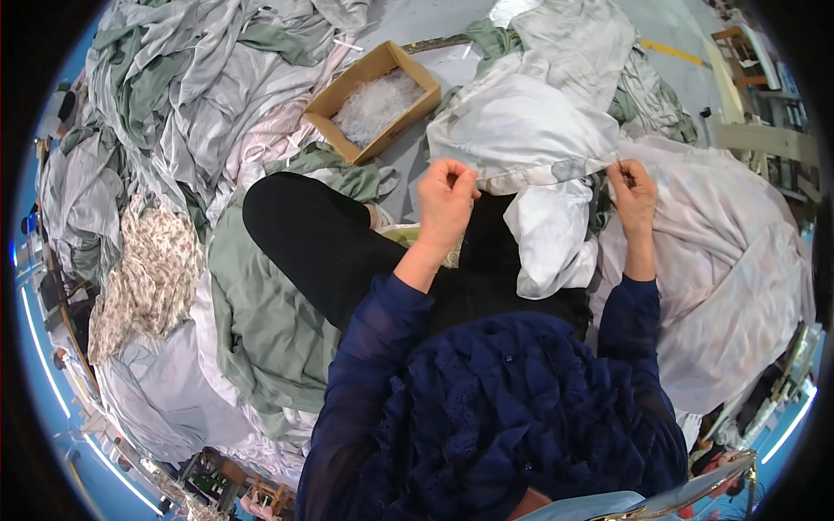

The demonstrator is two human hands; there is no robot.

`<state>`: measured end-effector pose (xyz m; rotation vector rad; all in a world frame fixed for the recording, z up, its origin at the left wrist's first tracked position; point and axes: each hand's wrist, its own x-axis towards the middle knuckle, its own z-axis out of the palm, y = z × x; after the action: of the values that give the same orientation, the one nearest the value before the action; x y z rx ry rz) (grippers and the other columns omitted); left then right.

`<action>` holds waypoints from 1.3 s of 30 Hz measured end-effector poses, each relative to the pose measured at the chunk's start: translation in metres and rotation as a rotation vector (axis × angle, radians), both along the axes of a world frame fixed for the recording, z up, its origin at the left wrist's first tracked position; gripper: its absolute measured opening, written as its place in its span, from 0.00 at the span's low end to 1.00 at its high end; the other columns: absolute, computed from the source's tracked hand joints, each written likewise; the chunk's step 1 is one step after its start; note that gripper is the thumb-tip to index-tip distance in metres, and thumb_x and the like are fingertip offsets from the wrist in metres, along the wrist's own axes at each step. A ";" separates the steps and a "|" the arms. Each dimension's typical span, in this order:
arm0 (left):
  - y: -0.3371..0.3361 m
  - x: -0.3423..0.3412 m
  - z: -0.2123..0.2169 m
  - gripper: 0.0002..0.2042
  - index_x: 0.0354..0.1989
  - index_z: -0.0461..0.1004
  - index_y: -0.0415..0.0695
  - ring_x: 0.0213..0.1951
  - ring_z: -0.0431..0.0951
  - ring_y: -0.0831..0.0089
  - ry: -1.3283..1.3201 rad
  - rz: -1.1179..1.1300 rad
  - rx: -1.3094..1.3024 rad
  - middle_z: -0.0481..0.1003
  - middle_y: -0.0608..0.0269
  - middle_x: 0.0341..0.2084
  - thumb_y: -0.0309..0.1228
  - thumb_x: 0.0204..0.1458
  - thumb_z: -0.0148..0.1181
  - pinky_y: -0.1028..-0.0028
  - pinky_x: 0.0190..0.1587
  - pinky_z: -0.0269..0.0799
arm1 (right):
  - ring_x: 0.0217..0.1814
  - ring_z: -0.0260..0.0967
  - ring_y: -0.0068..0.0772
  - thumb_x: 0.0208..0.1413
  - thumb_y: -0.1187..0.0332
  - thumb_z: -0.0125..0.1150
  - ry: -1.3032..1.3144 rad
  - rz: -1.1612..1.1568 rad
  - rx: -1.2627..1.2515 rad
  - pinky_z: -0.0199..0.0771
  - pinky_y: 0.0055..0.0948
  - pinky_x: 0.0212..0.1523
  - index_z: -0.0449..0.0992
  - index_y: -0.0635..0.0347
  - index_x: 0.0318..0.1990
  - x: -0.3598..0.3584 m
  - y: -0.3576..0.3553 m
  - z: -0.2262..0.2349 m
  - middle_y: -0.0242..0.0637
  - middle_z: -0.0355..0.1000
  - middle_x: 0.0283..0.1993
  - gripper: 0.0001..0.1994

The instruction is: Trimming excess threads from fabric pieces using hand snips.

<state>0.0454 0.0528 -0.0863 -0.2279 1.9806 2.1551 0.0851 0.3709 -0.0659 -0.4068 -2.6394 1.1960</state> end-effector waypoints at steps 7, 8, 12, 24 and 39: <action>-0.035 -0.032 -0.003 0.05 0.32 0.71 0.39 0.21 0.74 0.79 -0.016 0.281 0.189 0.74 0.64 0.22 0.24 0.57 0.60 0.81 0.23 0.69 | 0.22 0.53 0.16 0.56 0.72 0.65 0.001 -0.010 0.002 0.56 0.23 0.24 0.73 0.63 0.29 -0.002 0.003 -0.004 0.25 0.62 0.20 0.07; -0.043 -0.041 -0.003 0.05 0.32 0.71 0.39 0.21 0.74 0.79 -0.018 0.282 0.188 0.74 0.64 0.22 0.24 0.57 0.60 0.81 0.23 0.69 | 0.22 0.53 0.16 0.56 0.72 0.65 0.003 -0.016 0.002 0.56 0.23 0.24 0.73 0.63 0.29 -0.003 0.003 -0.005 0.25 0.62 0.20 0.07; -0.071 -0.079 0.001 0.04 0.32 0.72 0.38 0.24 0.75 0.78 0.063 0.335 0.252 0.76 0.62 0.25 0.24 0.57 0.60 0.80 0.28 0.71 | 0.22 0.53 0.16 0.56 0.72 0.64 -0.005 -0.011 0.034 0.55 0.23 0.24 0.73 0.63 0.30 -0.003 0.005 -0.008 0.25 0.61 0.20 0.07; -0.069 -0.071 0.075 0.05 0.32 0.68 0.42 0.28 0.75 0.73 -0.243 -0.353 0.907 0.75 0.63 0.29 0.26 0.62 0.54 0.73 0.30 0.70 | 0.26 0.54 0.12 0.60 0.71 0.62 -0.106 -0.012 -0.060 0.55 0.18 0.27 0.74 0.63 0.32 -0.003 0.013 -0.016 0.20 0.64 0.24 0.06; -0.252 -0.196 0.029 0.06 0.38 0.64 0.41 0.34 0.77 0.43 0.634 -0.464 -1.640 0.74 0.46 0.32 0.22 0.53 0.51 0.50 0.33 0.72 | 0.26 0.52 0.11 0.61 0.72 0.61 -0.091 -0.025 -0.011 0.53 0.16 0.27 0.74 0.63 0.33 -0.005 0.019 -0.025 0.18 0.63 0.24 0.06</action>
<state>-0.1502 -0.1997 -0.0577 0.6905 3.1240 -0.0913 0.0799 0.3896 -0.0908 -0.5057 -2.6966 1.2128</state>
